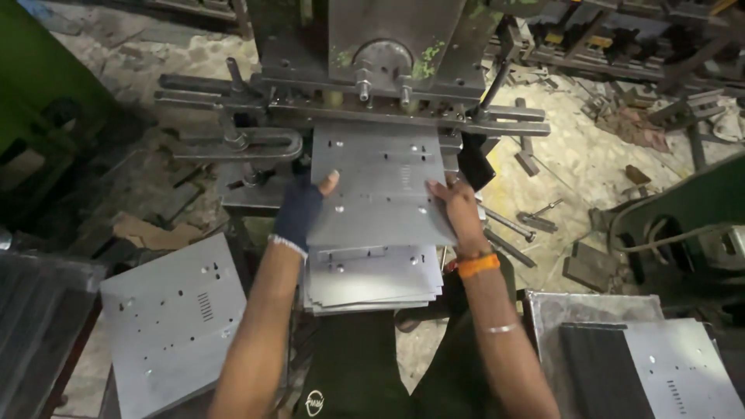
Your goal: Operating an industrial machine to stamp or bend metal sheets manually.
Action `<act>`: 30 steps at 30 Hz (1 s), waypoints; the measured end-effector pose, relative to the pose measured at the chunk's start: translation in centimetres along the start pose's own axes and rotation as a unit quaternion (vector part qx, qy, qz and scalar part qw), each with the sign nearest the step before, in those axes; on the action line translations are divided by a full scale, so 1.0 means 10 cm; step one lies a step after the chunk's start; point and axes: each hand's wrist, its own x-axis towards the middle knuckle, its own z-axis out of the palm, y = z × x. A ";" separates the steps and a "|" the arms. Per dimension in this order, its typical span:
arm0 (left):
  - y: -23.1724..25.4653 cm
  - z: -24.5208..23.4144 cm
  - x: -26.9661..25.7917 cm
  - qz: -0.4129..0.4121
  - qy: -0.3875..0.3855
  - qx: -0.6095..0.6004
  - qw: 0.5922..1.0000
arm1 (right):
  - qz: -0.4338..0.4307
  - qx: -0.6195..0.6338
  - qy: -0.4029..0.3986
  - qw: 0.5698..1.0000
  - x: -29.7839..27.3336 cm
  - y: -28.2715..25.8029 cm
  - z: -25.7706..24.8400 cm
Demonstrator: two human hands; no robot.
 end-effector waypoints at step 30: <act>0.02 -0.15 0.07 0.028 0.065 -0.151 0.986 | 0.002 -0.027 0.090 0.996 0.42 0.53 0.11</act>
